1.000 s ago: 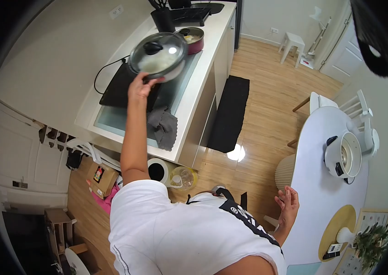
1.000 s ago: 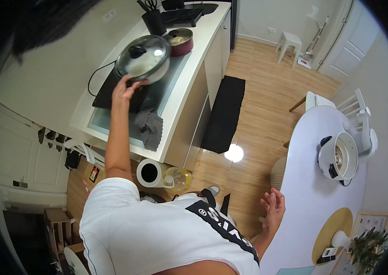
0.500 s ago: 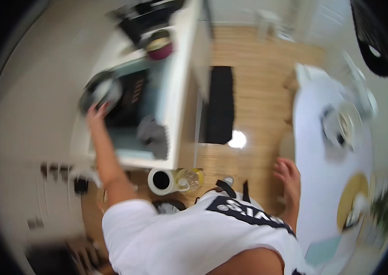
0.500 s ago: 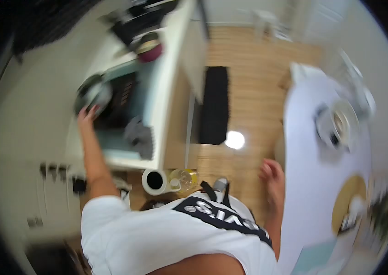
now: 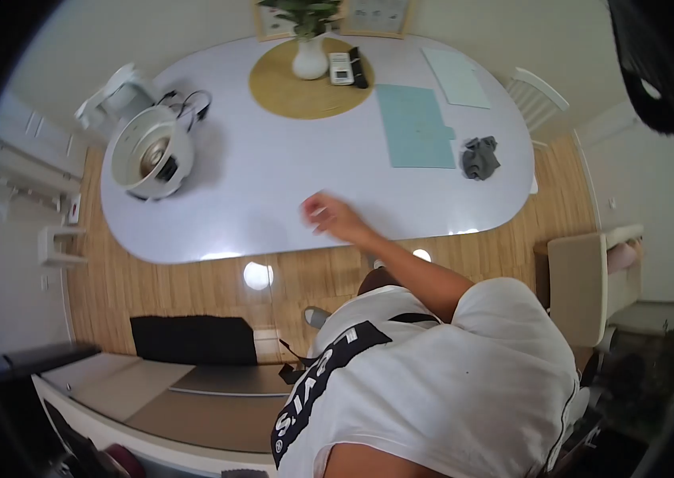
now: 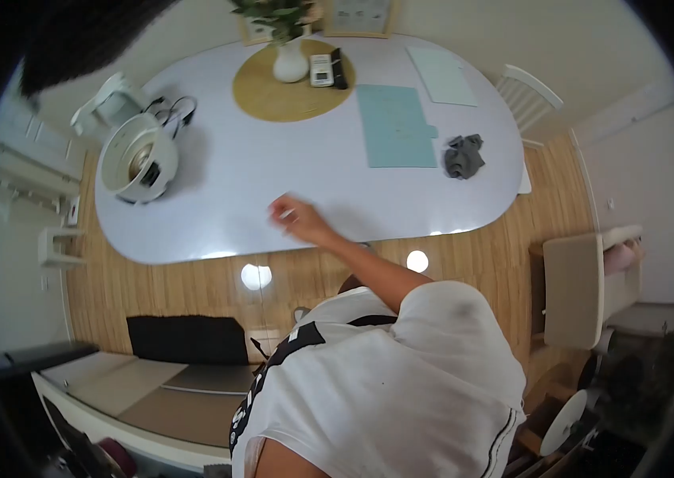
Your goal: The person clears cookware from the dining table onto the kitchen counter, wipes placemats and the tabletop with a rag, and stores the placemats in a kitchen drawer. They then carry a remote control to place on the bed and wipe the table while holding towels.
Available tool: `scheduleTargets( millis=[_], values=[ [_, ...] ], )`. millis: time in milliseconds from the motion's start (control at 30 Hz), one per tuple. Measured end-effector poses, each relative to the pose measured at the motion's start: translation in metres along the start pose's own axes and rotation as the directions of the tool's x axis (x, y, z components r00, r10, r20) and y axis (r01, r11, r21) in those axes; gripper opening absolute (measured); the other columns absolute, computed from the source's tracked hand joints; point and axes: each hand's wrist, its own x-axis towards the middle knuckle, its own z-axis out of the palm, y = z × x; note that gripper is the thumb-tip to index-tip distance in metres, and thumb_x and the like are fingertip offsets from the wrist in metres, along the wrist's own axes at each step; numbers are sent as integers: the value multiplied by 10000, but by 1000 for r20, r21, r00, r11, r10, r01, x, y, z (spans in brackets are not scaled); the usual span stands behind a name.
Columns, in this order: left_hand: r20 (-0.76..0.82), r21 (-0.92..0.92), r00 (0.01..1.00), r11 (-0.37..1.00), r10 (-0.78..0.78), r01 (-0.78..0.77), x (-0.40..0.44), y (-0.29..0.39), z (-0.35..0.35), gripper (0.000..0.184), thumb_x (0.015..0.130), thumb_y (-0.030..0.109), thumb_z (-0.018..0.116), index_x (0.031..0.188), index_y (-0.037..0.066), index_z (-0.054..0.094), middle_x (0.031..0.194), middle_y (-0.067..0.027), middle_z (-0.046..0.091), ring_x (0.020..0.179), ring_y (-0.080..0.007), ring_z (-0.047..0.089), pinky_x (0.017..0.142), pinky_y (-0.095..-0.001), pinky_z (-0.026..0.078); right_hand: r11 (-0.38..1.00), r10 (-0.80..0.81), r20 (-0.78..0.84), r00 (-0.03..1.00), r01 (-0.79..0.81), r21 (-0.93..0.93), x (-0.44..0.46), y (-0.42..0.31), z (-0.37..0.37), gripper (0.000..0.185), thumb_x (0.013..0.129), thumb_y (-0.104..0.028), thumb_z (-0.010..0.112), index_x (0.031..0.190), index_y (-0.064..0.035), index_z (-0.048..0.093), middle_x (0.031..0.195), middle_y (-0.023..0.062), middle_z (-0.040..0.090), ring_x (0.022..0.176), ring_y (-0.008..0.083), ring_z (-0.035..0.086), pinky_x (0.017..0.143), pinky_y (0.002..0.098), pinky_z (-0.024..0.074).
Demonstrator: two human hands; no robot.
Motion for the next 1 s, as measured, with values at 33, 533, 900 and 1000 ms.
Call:
scheduleTargets(
  millis=[33, 533, 900, 1000],
  values=[
    [6, -28, 999, 999, 40, -40, -11, 19, 18, 405, 902, 257, 495, 1161, -54, 501, 1140, -191, 553, 1034, -293, 560, 859, -403, 495, 976, -40, -216, 976, -9, -220, -3, -4, -48, 228, 842, -82, 573, 1068, -74, 550, 980, 36, 562, 832, 137, 569, 664, 282, 521],
    [895, -350, -149, 868, 421, 353, -585, 515, 267, 450, 832, 226, 646, 1156, -46, 492, 1032, -97, 506, 876, -166, 496, 765, -293, 444, 125, -29, -702, 711, -694, -709, 3, -18, -417, 591, 681, -459, 708, 1201, -234, 537, 1336, 151, 379, 1227, 362, 336, 874, 680, 272],
    [806, -534, 57, 766, 589, -359, -684, 575, 212, 848, 567, 165, 860, 1184, -100, 343, 1156, -245, 319, 1061, -351, 338, 900, -466, 324, 619, -511, -119, 851, 268, -739, 113, -6, -459, 425, 764, -30, 629, 1159, -162, 545, 1099, 83, 554, 1049, 295, 474, 901, 383, 388],
    [852, -457, 47, 785, 521, -418, -682, 577, 209, 815, 573, 173, 857, 1153, -114, 362, 1108, -241, 365, 1045, -357, 364, 899, -462, 338, 453, -417, -14, 909, 194, -870, 170, 11, -468, 454, 762, -279, 689, 1190, -218, 550, 1186, 83, 511, 1096, 297, 450, 941, 422, 344]
  ],
)
